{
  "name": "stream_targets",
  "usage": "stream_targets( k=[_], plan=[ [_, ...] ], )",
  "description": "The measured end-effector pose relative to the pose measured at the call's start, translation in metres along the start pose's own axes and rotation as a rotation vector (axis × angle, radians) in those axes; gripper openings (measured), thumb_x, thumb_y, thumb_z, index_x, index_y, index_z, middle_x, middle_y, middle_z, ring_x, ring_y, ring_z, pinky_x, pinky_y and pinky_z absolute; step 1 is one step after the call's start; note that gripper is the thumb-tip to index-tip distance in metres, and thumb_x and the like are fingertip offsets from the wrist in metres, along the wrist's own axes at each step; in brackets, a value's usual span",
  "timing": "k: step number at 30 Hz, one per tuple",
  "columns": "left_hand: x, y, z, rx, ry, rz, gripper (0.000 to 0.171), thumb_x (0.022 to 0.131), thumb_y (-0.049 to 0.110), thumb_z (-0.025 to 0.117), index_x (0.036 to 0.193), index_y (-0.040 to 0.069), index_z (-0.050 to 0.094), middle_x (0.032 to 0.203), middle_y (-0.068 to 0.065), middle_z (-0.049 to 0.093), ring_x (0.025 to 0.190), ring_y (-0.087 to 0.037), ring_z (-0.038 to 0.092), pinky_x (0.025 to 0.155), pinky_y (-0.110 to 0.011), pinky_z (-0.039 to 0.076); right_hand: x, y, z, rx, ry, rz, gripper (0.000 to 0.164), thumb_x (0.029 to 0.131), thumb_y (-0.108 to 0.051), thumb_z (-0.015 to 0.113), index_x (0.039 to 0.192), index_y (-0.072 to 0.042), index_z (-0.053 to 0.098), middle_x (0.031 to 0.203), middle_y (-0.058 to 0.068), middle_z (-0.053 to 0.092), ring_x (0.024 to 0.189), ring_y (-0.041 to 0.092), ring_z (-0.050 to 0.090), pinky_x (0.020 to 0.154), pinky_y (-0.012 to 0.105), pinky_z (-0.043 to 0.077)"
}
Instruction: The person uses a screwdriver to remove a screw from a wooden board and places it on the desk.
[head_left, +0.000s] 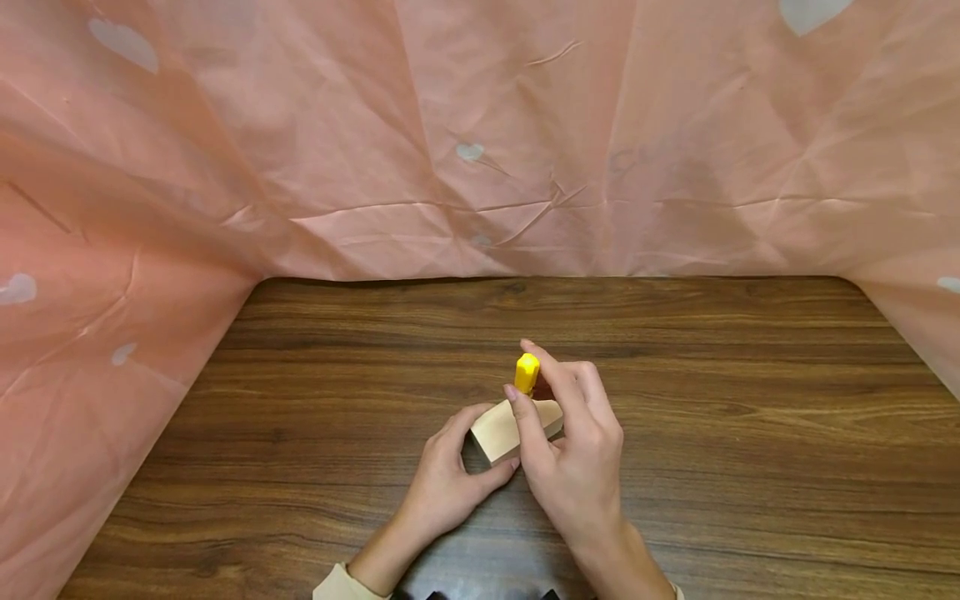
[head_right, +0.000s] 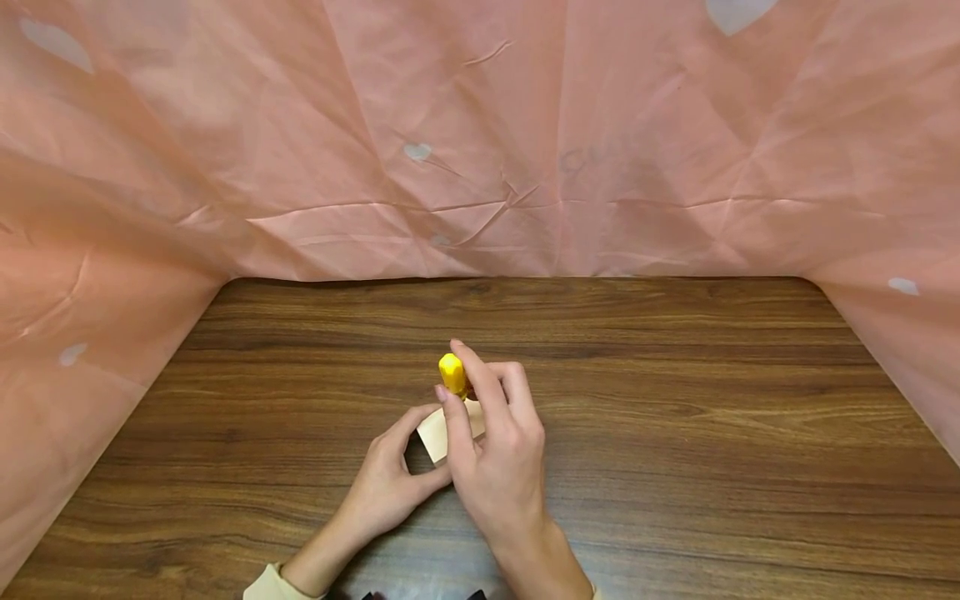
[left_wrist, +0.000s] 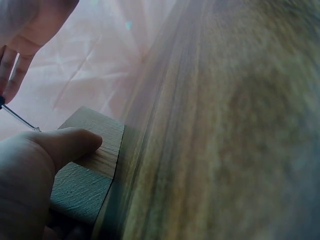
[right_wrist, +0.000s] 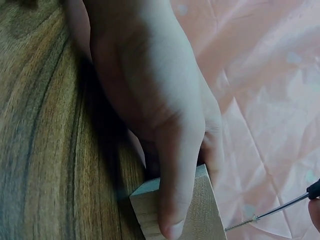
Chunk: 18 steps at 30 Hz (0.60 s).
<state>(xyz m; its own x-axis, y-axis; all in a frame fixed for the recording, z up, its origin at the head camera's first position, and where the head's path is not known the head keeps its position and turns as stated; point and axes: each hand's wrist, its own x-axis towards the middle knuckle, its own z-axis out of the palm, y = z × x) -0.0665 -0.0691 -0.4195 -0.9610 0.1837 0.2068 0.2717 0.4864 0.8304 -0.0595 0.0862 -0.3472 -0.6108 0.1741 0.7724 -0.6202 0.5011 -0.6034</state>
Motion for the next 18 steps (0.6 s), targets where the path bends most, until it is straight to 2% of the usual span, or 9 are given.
stream_targets(
  k=[4, 8, 15, 18],
  plan=[
    [-0.0003, -0.0001, 0.0, 0.001, 0.002, -0.005, 0.059, 0.079, 0.02, 0.095, 0.132, 0.026, 0.069, 0.117, 0.008, 0.075, 0.099, -0.011, 0.067, 0.09, -0.031, 0.054, -0.0012, -0.0008, -0.0008, 0.011, -0.017, 0.052, 0.038, 0.091, 0.004, 0.079, 0.126, 0.004, 0.067, 0.101, 0.013, 0.069, 0.092, 0.025, 0.074, 0.091, 0.018, 0.058],
    [-0.0005, -0.0004, 0.0003, -0.005, 0.0, -0.013, 0.06, 0.079, 0.021, 0.095, 0.133, 0.027, 0.069, 0.118, 0.009, 0.075, 0.1, -0.011, 0.067, 0.091, -0.031, 0.053, -0.0016, -0.0017, -0.0012, -0.013, -0.015, 0.069, 0.032, 0.092, 0.003, 0.076, 0.123, 0.005, 0.066, 0.104, 0.013, 0.071, 0.095, 0.026, 0.075, 0.093, 0.018, 0.058],
    [-0.0001, -0.0008, 0.0007, 0.006, -0.001, -0.007, 0.059, 0.08, 0.022, 0.095, 0.132, 0.027, 0.069, 0.118, 0.008, 0.075, 0.101, -0.011, 0.067, 0.091, -0.031, 0.053, 0.0, -0.0003, -0.0013, -0.018, 0.024, -0.011, 0.037, 0.087, 0.005, 0.083, 0.121, 0.0, 0.072, 0.102, 0.011, 0.069, 0.091, 0.024, 0.074, 0.088, 0.019, 0.059],
    [0.0002, -0.0007, 0.0002, 0.007, -0.001, -0.007, 0.059, 0.08, 0.022, 0.094, 0.133, 0.027, 0.069, 0.118, 0.008, 0.075, 0.102, -0.012, 0.067, 0.092, -0.032, 0.053, 0.0003, 0.0, -0.0011, -0.01, 0.015, -0.028, 0.037, 0.087, 0.008, 0.082, 0.122, 0.0, 0.072, 0.102, 0.011, 0.07, 0.092, 0.024, 0.074, 0.087, 0.021, 0.06]
  ],
)
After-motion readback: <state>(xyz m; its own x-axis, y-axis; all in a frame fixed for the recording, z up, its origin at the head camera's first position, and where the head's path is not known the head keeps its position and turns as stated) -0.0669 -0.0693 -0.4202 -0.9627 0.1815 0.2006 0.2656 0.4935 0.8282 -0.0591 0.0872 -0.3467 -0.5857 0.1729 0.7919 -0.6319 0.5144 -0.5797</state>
